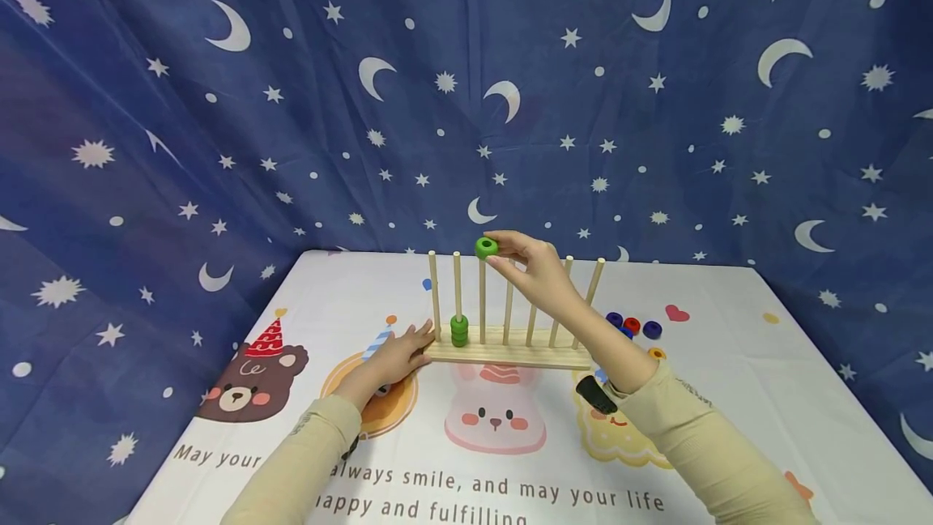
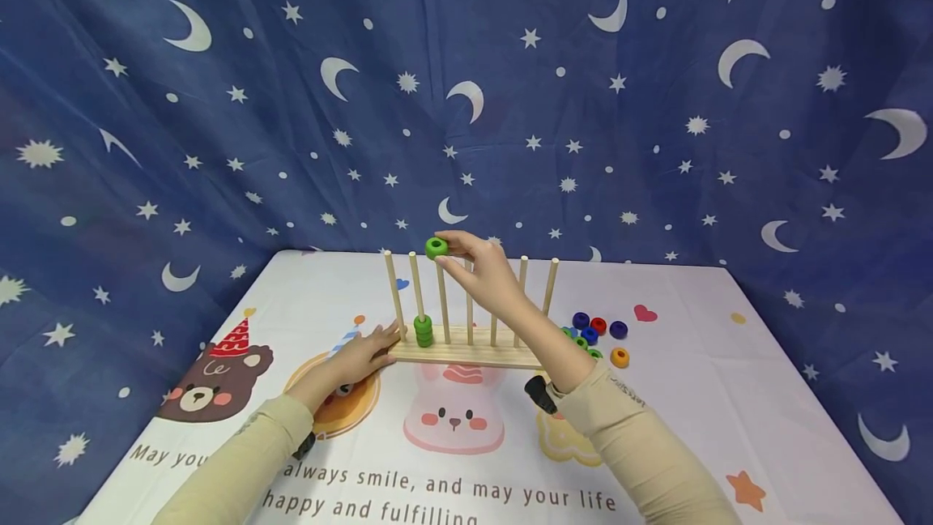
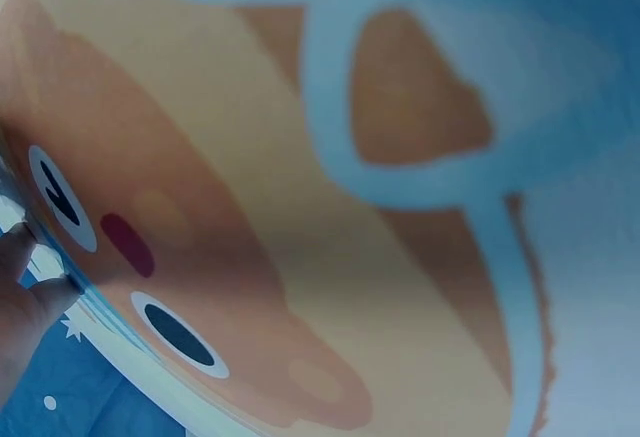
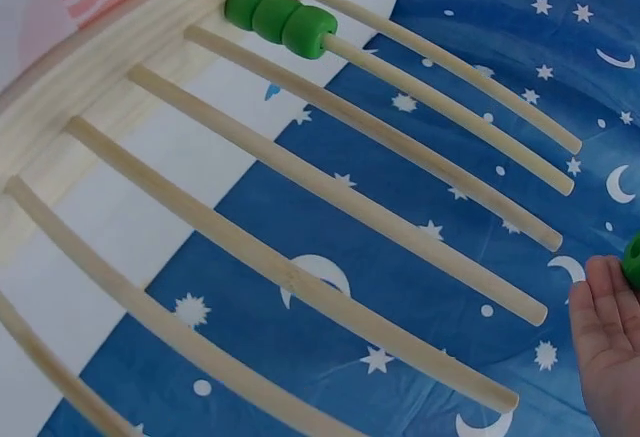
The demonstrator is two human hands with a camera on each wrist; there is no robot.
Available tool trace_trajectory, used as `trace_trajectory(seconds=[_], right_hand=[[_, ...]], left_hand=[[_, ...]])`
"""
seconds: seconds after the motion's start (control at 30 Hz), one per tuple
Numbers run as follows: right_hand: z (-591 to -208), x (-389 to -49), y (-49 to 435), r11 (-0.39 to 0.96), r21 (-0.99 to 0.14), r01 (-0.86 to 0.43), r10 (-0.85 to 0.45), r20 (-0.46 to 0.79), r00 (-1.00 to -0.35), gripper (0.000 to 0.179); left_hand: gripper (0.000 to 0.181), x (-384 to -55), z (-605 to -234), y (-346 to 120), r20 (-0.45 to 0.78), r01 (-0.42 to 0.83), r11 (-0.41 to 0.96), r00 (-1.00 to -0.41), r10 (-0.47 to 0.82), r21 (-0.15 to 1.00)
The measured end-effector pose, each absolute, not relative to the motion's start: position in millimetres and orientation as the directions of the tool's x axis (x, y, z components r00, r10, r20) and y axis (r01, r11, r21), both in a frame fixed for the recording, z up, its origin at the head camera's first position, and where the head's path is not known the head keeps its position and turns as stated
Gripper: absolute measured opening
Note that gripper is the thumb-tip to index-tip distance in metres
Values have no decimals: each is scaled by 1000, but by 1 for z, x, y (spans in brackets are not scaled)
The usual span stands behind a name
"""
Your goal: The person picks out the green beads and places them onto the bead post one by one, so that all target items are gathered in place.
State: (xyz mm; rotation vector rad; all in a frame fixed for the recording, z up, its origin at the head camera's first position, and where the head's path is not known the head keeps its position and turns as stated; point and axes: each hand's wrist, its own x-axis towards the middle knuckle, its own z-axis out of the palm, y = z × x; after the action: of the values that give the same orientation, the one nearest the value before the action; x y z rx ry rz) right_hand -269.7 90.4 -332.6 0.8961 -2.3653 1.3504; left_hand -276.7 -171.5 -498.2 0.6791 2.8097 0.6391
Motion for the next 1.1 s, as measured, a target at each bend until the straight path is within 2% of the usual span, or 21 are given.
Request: trace_trajectory(seconds=[0.67,0.9,1.1], right_hand=[[-328,-298,64,402,-688,-605,-402,461,-791,31],[-329,-301,57,466,-683,-563,-427,383,-819,33],[-330,-300,54,507,-654,-561,-430,372,-822,34]], left_hand=[[52,-277,-497,-169,-73,397,811,-880,469,429],[51,-277,-497,-170,-66,408,808,-876,477,425],[52,-276,-497,-171,-65,407,804,-875,479,433]])
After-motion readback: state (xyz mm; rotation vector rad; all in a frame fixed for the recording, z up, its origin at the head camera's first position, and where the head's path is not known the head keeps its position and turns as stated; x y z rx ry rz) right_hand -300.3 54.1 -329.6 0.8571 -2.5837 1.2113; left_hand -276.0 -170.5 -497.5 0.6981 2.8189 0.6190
